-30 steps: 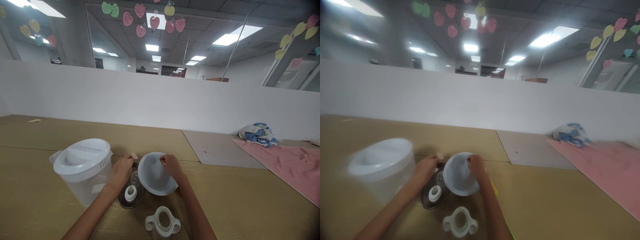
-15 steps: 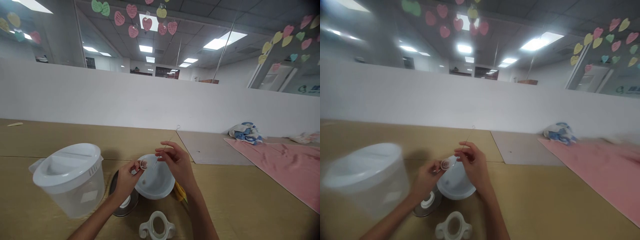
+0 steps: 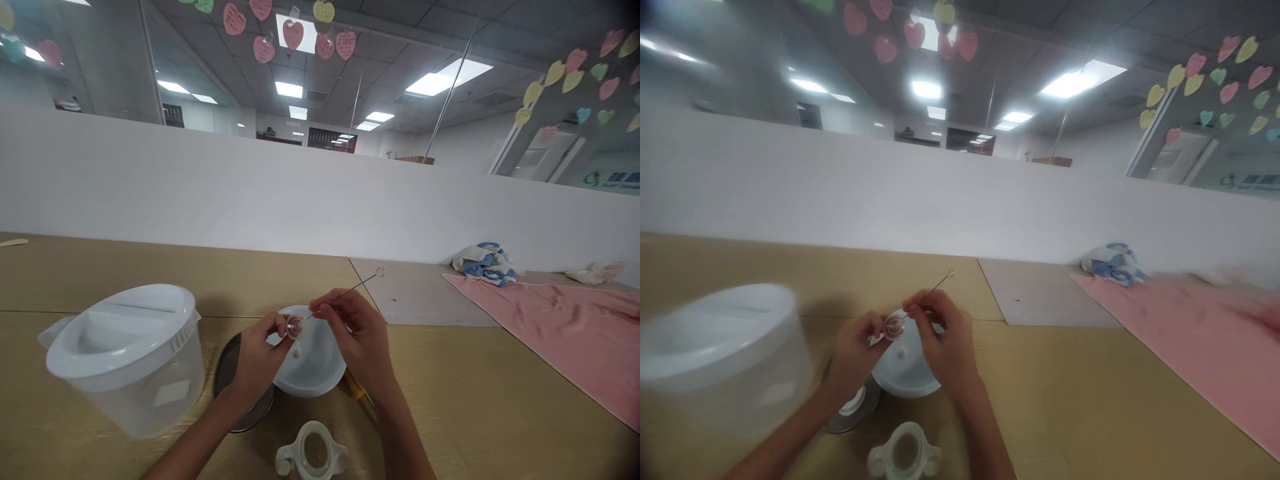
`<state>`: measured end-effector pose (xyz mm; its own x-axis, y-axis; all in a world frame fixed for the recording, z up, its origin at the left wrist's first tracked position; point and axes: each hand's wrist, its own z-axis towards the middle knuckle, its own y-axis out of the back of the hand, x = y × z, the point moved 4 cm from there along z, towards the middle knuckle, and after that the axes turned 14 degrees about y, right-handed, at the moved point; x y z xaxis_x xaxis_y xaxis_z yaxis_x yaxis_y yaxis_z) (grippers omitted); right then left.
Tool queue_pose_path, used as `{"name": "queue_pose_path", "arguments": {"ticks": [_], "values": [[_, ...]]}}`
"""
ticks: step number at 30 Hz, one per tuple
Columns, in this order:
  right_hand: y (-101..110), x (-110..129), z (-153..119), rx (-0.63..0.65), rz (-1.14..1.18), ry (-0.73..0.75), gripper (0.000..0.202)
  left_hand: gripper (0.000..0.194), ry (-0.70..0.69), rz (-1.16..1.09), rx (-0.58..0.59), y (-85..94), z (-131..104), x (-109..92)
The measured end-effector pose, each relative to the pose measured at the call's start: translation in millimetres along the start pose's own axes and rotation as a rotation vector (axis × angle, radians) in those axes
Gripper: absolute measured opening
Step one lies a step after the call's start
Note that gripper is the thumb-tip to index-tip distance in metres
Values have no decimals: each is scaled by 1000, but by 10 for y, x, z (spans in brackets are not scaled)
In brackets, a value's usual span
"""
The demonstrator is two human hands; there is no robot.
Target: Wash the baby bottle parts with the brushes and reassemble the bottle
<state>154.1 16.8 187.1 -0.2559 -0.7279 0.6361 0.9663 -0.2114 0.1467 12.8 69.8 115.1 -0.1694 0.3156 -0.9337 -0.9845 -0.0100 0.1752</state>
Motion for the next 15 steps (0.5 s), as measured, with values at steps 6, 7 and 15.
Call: {"name": "queue_pose_path", "arguments": {"ticks": [6, 7, 15], "values": [[-12, 68, -22, 38, -169, 111, 5, 33, 25, 74, -10, 37, -19, -112], [-8, 78, -26, 37, -195, 132, 5, 34, 26, 90, -22, 44, -23, -115], [24, 162, -36, 6, -349, 244, 7, 34, -9, 205, -91, 109, -46, -155]]}}
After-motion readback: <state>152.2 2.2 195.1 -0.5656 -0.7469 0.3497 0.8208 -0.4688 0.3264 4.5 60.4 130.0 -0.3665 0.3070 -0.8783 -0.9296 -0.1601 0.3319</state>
